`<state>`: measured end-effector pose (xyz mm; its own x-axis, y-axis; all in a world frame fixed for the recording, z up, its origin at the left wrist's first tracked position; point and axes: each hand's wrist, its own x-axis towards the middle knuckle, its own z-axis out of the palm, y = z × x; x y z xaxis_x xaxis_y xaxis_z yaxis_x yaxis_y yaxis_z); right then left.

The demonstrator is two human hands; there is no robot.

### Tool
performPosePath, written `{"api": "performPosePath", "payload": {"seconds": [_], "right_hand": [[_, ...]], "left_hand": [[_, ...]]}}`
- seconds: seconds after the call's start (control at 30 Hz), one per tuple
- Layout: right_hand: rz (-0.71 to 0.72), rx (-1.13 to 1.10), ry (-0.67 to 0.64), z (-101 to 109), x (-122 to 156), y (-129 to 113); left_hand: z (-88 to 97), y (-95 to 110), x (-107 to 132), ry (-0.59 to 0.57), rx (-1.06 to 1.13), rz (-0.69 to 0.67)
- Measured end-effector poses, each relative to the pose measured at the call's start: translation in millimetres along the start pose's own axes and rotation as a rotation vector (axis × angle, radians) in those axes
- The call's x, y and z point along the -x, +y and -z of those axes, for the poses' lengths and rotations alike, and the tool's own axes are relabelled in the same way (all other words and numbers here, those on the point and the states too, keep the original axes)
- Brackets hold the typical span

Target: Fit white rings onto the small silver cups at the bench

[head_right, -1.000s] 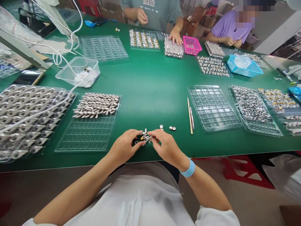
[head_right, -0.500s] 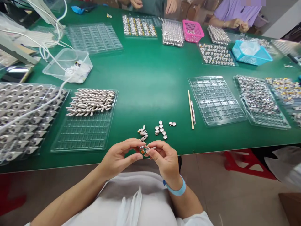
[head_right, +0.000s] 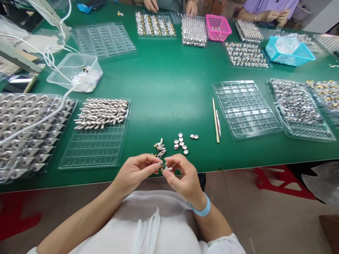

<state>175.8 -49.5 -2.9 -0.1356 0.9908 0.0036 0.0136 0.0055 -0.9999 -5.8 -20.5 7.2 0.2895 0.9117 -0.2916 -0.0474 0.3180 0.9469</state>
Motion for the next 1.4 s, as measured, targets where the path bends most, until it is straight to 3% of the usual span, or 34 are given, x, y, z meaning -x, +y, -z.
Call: {"api": "performPosePath", "payload": {"seconds": [0.23,0.37,0.8,1.03,1.17,1.4], "right_hand": [[0.23,0.268,0.001,-2,-7,-2],[0.26,0.349,0.054,-4,-8,-1],[0.37,0.466,0.159,-10,-5,14],[0.37,0.466,0.068,-8,-8,10],[0.336,0.538,-0.006,-2,-10,6],[0.263,0.613,-0.184,9,-10,1]], "left_hand": [[-7.0,-2,4,0.06,-0.172,-0.114],[-8.4,-3,5,0.11,-0.263,-0.181],[-9.1,-13,7,0.104,-0.211,-0.16],[-8.6,-13,8,0.121,-0.259,-0.173],[-5.5,-5,8,0.045,-0.3,-0.179],[4.6,4,4,-0.082,-0.567,-0.363]]}}
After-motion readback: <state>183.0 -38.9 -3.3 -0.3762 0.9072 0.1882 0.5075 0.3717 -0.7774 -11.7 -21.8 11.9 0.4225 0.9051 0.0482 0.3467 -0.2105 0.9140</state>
